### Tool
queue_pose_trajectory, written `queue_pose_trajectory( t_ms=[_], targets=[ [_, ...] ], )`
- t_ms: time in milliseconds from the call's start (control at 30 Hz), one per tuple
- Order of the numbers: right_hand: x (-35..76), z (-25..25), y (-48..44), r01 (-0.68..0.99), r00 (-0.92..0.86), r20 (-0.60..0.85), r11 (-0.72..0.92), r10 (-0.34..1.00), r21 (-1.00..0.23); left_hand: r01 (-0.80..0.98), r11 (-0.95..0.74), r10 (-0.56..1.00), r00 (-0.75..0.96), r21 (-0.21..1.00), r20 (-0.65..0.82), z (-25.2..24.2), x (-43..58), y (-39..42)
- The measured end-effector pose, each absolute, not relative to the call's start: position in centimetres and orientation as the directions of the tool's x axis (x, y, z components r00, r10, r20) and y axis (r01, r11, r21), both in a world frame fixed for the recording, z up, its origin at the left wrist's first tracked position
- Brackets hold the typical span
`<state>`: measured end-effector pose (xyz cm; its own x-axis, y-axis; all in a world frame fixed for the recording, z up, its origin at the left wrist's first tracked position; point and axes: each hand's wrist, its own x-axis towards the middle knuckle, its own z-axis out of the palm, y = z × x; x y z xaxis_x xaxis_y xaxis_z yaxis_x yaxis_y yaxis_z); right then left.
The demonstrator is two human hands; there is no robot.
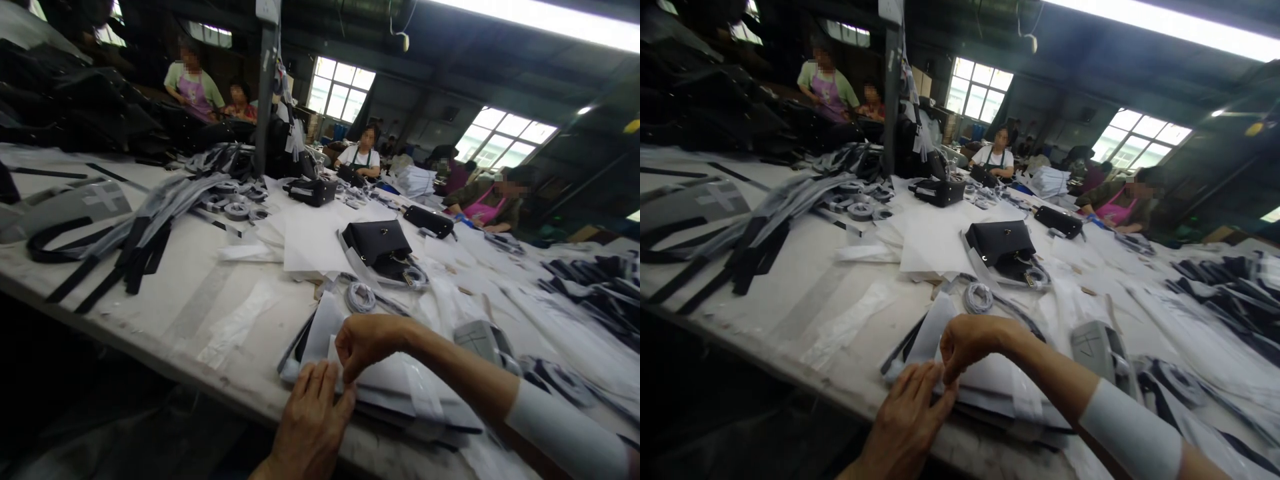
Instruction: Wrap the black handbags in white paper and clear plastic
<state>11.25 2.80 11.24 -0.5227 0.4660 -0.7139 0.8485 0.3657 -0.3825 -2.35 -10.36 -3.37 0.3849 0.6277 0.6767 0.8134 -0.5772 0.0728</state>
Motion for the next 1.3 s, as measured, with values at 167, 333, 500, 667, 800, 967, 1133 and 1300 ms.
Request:
queue_pose_trajectory(
  t_ms=[167, 333, 500, 667, 800, 967, 1133, 1300],
  targets=[
    [8.5, 10.4, 4.0, 0.803, -0.44, -0.763, 0.588, 0.474, -0.098, 0.807, -0.588, 0.634, 0.416, 0.056, 0.652, -3.0, -2.7, -10.2],
    [7.5, 9.1, 4.6, 0.606, -0.508, -0.716, 0.789, 0.478, 0.097, 0.81, -0.581, 0.648, 0.401, 0.081, 0.648, -3.1, -2.6, -10.1],
    [10.1, 9.1, 6.0, 0.605, -0.635, -0.463, 0.77, 0.619, 0.199, 0.811, -0.581, 0.671, 0.427, 0.072, 0.606, -3.5, -2.5, -10.2],
    [13.5, 10.2, 2.9, 0.825, -0.545, -0.039, 0.544, 0.837, 0.152, 0.814, -0.574, 0.685, 0.418, 0.089, 0.596, -3.4, -2.5, -10.3],
    [15.0, 7.5, -3.2, 0.819, -0.547, -0.005, 0.534, 0.837, -0.209, 0.808, -0.58, 0.663, 0.395, 0.103, 0.636, -3.5, -2.4, -10.0],
    [14.8, 6.6, -6.4, 0.804, -0.556, -0.2, 0.46, 0.807, -0.377, 0.77, -0.615, 0.66, 0.383, 0.171, 0.646, -3.3, -3.0, -9.6],
    [16.5, 7.9, -7.5, 0.824, -0.505, -0.114, 0.438, 0.856, -0.359, 0.709, -0.668, 0.714, 0.523, 0.226, 0.467, -1.5, -4.6, -8.5],
    [18.3, 3.8, -9.8, 0.886, -0.41, -0.126, 0.362, 0.903, -0.288, 0.788, -0.587, 0.806, 0.548, 0.185, 0.222, 2.1, -3.2, -6.5]
  ],
)
